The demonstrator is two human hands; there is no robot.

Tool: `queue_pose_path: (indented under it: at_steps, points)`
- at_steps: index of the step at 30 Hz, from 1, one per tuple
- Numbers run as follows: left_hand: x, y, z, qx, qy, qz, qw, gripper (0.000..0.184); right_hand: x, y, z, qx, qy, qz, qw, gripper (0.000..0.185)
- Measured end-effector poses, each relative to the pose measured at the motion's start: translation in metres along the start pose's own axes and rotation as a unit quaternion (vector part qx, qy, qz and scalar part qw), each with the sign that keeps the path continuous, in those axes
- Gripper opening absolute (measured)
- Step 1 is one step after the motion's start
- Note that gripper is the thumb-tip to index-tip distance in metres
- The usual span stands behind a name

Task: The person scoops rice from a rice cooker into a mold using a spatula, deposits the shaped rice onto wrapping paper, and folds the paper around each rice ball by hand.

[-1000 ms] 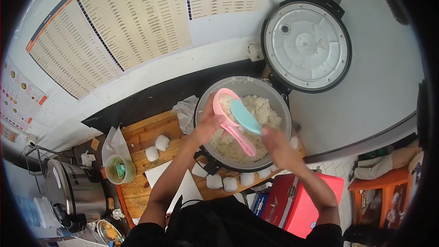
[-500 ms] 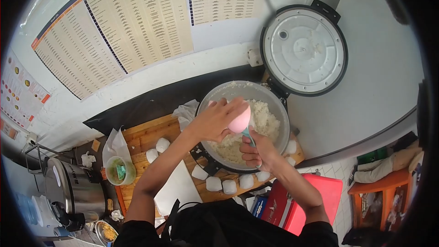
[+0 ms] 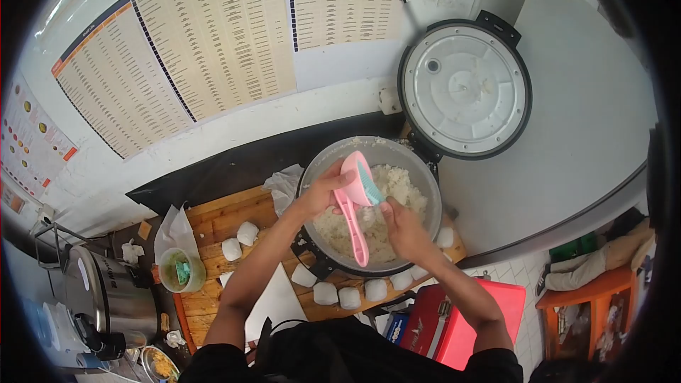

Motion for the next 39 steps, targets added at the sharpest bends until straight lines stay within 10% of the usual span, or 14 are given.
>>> queue_pose_path:
  at_steps: [3, 7, 9, 12, 13, 15, 22, 29, 31, 35, 37, 39]
  points:
    - [0.004, 0.004, -0.008, -0.050, 0.077, -0.060, 0.994, 0.046, 0.012, 0.025, 0.015, 0.042, -0.072, -0.030, 0.996, 0.046]
    - [-0.015, -0.002, -0.013, -0.042, -0.139, 0.059, 0.988, 0.059, 0.004, 0.034, 0.012, 0.008, -0.177, 0.096, 0.980, 0.045]
    - [-0.029, -0.019, -0.025, -0.108, -0.322, 0.359, 0.869, 0.079, -0.009, 0.021, 0.000, 0.009, -0.214, 0.125, 0.969, 0.044]
    - [-0.017, -0.028, -0.019, -0.153, -0.410, 0.487, 0.755, 0.088, -0.020, -0.005, -0.012, -0.101, 0.122, -0.040, 0.987, 0.045]
    - [-0.012, -0.027, -0.018, -0.169, -0.438, 0.525, 0.710, 0.091, -0.018, -0.009, -0.012, 0.012, -0.052, 0.084, 0.995, 0.043]
    - [0.000, -0.019, -0.018, -0.184, -0.476, 0.525, 0.681, 0.082, -0.010, -0.009, -0.014, 0.125, -0.221, 0.204, 0.945, 0.042]
    - [-0.001, -0.025, -0.029, -0.253, -0.529, 0.555, 0.590, 0.052, 0.031, 0.005, 0.004, 0.055, -0.167, 0.207, 0.962, 0.041]
    - [-0.025, -0.031, -0.035, -0.204, -0.469, 0.553, 0.657, 0.076, 0.035, 0.013, 0.010, 0.117, -0.158, 0.157, 0.968, 0.042]
    - [-0.026, -0.021, -0.035, -0.151, -0.459, 0.333, 0.810, 0.091, 0.044, 0.016, 0.015, 0.156, -0.172, 0.194, 0.953, 0.043]
    - [-0.044, -0.016, -0.041, -0.072, -0.340, 0.375, 0.860, 0.082, 0.062, 0.031, 0.026, 0.151, -0.108, 0.103, 0.977, 0.043]
    - [-0.032, -0.007, -0.039, 0.016, -0.160, 0.069, 0.985, 0.069, 0.059, 0.030, 0.026, 0.144, -0.083, 0.069, 0.984, 0.043]
    - [-0.025, 0.002, -0.041, 0.037, -0.138, 0.014, 0.990, 0.063, 0.050, 0.022, 0.019, 0.139, -0.018, 0.010, 0.990, 0.042]
Point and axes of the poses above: each hand's wrist, its own z-axis towards the middle knuckle, its own y-axis out of the back of the hand, x = y × z, the point moved 2 cm from there along z, towards the middle knuckle, and after that the axes turned 8 degrees about -x, right-handed, at the moved point
